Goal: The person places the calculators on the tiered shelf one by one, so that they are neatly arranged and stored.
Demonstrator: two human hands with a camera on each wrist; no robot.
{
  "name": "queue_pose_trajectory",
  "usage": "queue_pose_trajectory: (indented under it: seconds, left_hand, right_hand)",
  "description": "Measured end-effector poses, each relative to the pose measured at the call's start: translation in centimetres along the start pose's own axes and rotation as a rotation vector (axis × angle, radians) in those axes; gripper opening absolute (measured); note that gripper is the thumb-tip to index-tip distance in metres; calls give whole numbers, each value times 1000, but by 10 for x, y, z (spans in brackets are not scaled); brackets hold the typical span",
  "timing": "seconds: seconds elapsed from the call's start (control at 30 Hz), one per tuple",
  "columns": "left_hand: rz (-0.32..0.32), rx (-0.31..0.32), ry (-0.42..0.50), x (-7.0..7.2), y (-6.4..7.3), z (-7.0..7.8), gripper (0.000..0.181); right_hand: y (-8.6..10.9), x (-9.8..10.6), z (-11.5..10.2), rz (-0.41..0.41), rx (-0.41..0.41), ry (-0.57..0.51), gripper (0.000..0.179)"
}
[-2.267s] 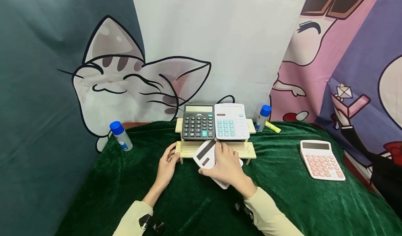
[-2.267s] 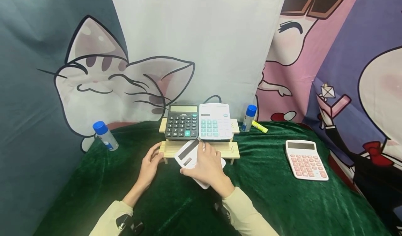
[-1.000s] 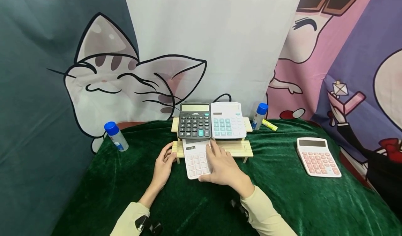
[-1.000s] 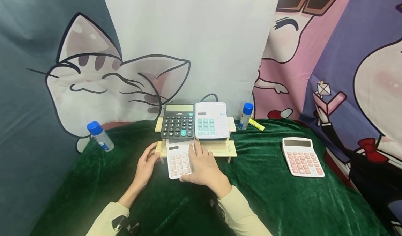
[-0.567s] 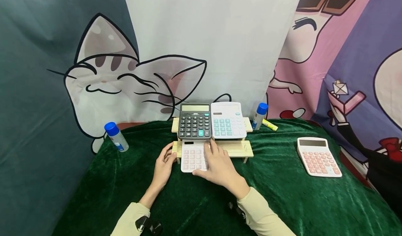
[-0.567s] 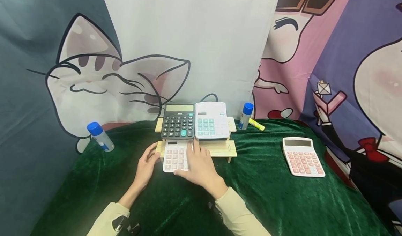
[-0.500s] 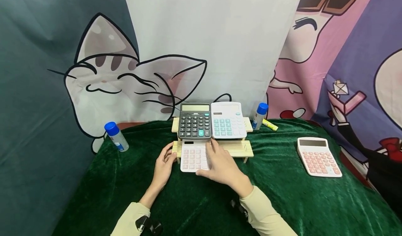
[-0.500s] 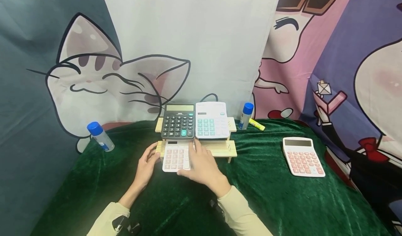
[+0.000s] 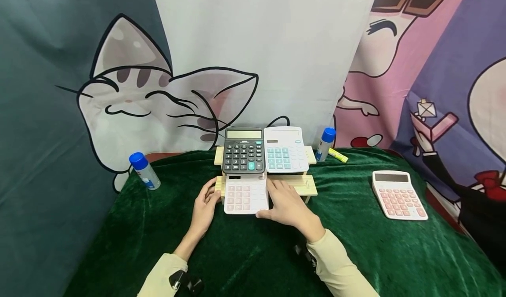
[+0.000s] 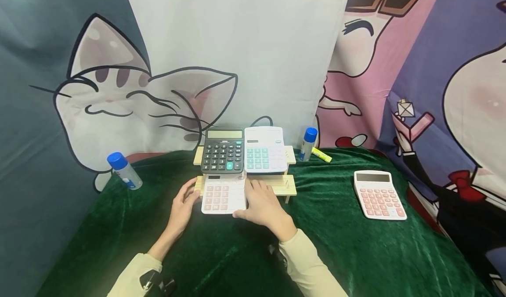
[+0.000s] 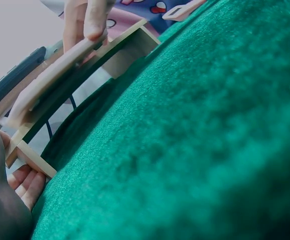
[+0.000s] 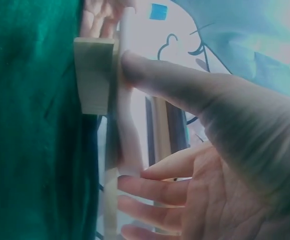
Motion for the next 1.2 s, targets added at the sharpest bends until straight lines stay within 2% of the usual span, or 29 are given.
queue_pose_trajectory:
  seconds: [0.23, 0.67, 0.97, 1.2]
  left_hand:
    - [2, 14, -8, 0, 0, 1, 45]
    - [-7, 3, -13, 0, 0, 0, 45]
    - [-9, -5, -13, 3, 2, -1, 45]
    - [7, 2, -13, 1, 0, 0, 45]
  right_hand:
    - [-4, -4, 0, 13, 3, -10, 103]
    - [-6, -9, 3, 26, -13, 24, 104]
    - [-4, -11, -1, 20, 5, 36, 103]
    - [-2, -10, 5, 30, 20, 5, 100]
Point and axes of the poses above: each hand's wrist, its own y-axis away from the middle knuckle, its own x-axis out of the back of the hand, z = x × y, the point moved 4 cm from there along -y, towards the middle knuckle, and after that the axes turned 4 degrees about z, right-handed, at the moved point
